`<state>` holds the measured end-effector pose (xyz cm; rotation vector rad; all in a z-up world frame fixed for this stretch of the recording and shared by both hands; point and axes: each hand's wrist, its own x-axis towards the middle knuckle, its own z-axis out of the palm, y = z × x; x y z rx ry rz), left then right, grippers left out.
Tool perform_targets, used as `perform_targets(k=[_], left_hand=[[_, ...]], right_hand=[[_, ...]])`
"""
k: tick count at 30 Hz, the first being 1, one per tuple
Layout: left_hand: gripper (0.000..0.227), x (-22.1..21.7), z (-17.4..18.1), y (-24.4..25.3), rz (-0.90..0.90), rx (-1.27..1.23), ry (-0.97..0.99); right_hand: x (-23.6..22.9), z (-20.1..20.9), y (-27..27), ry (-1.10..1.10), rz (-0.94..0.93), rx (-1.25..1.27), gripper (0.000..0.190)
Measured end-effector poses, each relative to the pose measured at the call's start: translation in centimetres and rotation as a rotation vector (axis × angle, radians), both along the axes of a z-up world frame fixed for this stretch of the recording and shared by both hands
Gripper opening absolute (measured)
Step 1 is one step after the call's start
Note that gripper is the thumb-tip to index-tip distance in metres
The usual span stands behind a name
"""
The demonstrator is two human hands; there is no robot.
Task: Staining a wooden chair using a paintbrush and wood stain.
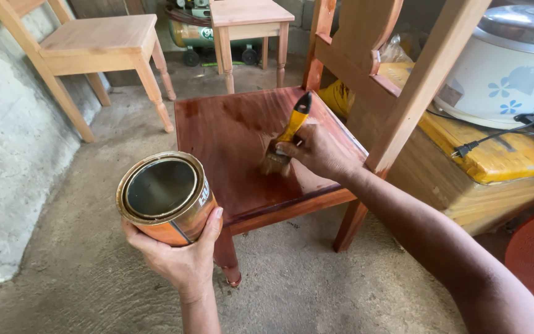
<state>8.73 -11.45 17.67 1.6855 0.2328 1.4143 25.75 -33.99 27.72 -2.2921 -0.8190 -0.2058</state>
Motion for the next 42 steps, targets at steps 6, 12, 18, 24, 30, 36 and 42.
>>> perform_targets(k=[6, 12, 18, 24, 30, 36, 42], left_hand=[[0.125, 0.0, -0.6, 0.2, 0.014, 0.032, -0.003], [0.125, 0.0, -0.9, 0.3, 0.026, 0.033, 0.022], [0.121, 0.2, -1.2, 0.3, 0.019, 0.025, 0.003], [0.122, -0.1, -1.2, 0.4, -0.021, 0.017, 0.010], [0.120, 0.1, -1.3, 0.3, 0.005, 0.020, -0.001], [0.118, 0.0, -1.5, 0.2, -0.013, 0.015, -0.006], [0.117, 0.0, -1.0, 0.1, 0.016, 0.021, 0.016]], right_hand=[[-3.2, -1.8, -3.8, -0.383, 0.379, -0.121, 0.019], [-3.8, 2.1, -7.9, -0.165, 0.411, -0.138, 0.024], [6.1, -3.3, -7.2, 0.372, -0.004, 0.103, 0.016], [1.4, -3.4, -5.4, -0.279, 0.172, 0.179, 0.011], [-5.5, -2.7, -8.2, -0.329, 0.269, -0.024, 0.021], [-1.6, -0.9, -8.9, 0.324, -0.067, 0.045, 0.019], [3.8, -5.3, -6.3, -0.166, 0.045, 0.275, 0.027]])
